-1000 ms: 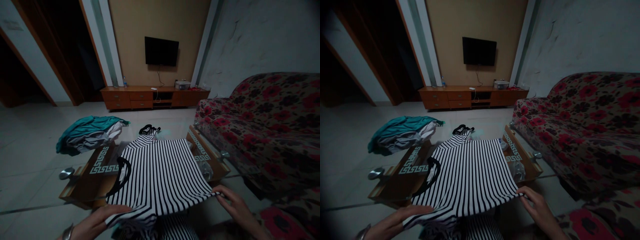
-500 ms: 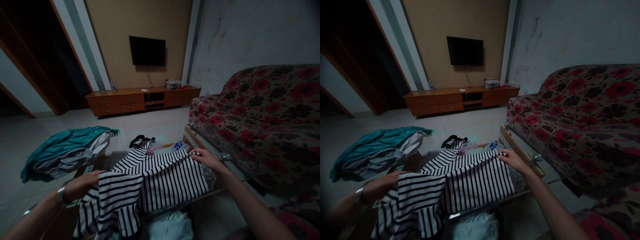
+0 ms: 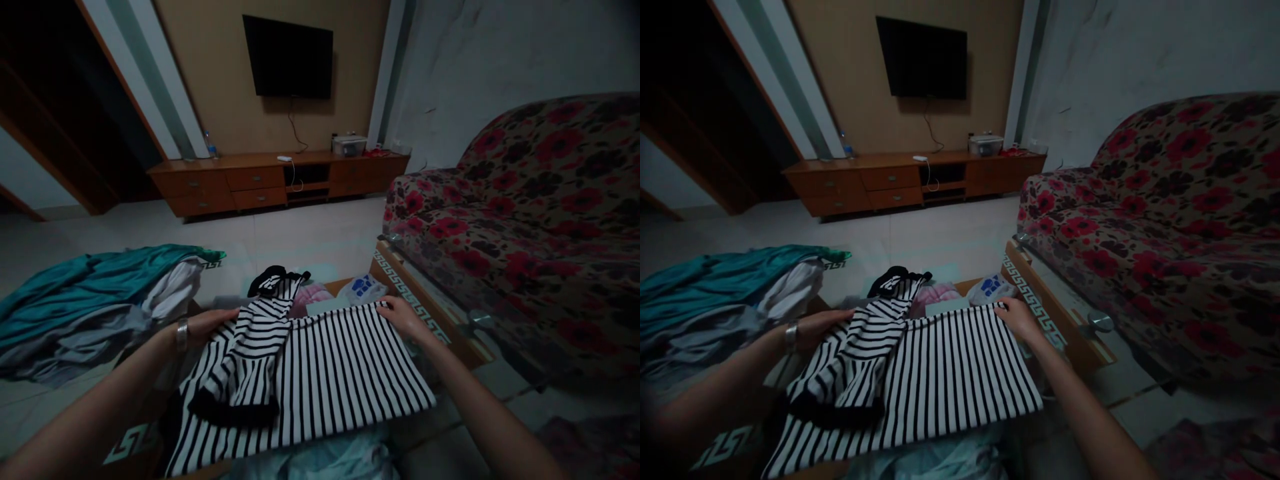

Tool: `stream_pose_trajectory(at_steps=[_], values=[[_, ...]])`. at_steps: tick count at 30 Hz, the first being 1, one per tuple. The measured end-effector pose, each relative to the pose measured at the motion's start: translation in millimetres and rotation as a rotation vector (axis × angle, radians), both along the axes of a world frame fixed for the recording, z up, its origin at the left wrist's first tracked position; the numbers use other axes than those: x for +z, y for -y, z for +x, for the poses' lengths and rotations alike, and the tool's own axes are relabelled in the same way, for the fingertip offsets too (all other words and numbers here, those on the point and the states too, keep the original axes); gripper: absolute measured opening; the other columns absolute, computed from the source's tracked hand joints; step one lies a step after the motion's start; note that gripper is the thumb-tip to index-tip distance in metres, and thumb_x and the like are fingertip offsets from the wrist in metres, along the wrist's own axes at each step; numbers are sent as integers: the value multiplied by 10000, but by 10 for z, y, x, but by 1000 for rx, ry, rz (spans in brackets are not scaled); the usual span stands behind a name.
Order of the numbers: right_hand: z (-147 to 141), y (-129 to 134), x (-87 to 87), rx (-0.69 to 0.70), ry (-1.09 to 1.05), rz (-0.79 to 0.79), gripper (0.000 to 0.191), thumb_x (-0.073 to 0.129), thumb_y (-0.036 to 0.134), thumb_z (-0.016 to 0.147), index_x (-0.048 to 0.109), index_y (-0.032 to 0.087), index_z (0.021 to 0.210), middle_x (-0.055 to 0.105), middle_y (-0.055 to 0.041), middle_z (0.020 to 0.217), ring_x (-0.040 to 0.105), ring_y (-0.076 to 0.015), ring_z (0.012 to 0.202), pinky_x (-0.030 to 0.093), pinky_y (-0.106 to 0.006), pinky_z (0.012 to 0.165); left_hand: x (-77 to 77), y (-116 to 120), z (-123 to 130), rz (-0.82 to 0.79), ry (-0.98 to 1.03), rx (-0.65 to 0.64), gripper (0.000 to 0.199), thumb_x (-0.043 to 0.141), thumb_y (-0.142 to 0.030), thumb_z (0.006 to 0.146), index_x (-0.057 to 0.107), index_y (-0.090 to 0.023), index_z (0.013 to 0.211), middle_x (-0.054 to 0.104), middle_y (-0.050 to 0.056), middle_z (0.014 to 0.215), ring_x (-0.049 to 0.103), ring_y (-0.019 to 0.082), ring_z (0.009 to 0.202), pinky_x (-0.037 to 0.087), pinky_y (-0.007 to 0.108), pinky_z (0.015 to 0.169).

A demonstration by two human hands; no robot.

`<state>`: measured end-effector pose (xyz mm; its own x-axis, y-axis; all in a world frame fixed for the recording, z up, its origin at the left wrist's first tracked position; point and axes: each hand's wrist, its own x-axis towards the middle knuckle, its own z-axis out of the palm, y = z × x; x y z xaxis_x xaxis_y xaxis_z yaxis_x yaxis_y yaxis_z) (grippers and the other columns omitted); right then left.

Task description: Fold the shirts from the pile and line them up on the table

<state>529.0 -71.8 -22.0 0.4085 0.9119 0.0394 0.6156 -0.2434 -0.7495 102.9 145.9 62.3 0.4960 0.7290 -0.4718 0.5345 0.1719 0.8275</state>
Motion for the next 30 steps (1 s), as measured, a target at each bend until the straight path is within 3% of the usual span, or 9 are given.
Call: stream_pose_trajectory(at_steps=[3,7,11,14,16,20,24,27,30], values=[[-8,28,-112,-41,-4,62,256,550,228,766,676,184,984,701,-60,931,639,-189,827,492,-301,757,-209,-105,-31,-240,-2,-90,610,611,-647,689,649,-120,994,705,119,1006,651,257,972,514,374,873],[-63,115,-116,-67,-2,128,426,530,266,794,602,191,1208,682,-75,1069,643,-201,879,501,-339,816,-125,-92,-159,180,-112,-51,629,605,-664,666,639,-143,1018,672,117,1048,607,276,1012,494,392,900],[-178,195,-120,-75,70,231,405,474,280,838,612,206,1211,657,-77,1157,618,-218,1011,474,-368,907,137,377,-342,682,-228,-346,461,530,-606,776,664,-227,1001,627,64,1087,557,251,1057,444,355,953],[-241,223,-145,-76,116,280,338,444,277,855,668,201,1096,674,-80,1101,618,-219,1004,470,-365,907,138,881,-460,721,-262,-713,509,648,-519,726,603,-291,1179,579,53,1179,554,239,1048,458,331,915],[-259,228,-156,-82,134,285,317,434,274,860,682,199,1042,684,-80,1053,627,-217,969,476,-355,881,48,1132,-484,747,-338,-783,549,678,-375,701,568,-281,1230,577,72,1163,557,244,1026,466,343,885],[-258,228,-158,-92,168,294,298,435,276,863,681,189,1007,688,-84,1031,630,-222,950,477,-355,858,-20,1180,-410,733,-379,-718,418,472,-97,674,630,-230,1037,611,51,1047,565,205,967,462,326,848],[-244,231,-163,-76,164,305,291,436,281,866,676,184,999,688,-86,1024,627,-224,951,473,-362,865,291,670,-215,389,-270,-656,225,521,-148,622,643,-184,808,639,-6,796,593,176,774,485,294,757],[-237,233,-174,-67,150,315,292,436,286,869,673,182,1005,684,-90,1033,623,-224,964,472,-362,873,582,193,27,316,-90,-215,338,600,-325,698,619,-99,949,666,45,837,608,194,750,499,311,713],[-233,235,-184,-86,143,322,303,442,297,872,670,177,1031,681,-95,1058,622,-229,982,471,-368,886,677,-118,245,479,1,74,630,407,-467,888,322,-28,1331,531,174,1268,575,198,1006,458,292,813]])
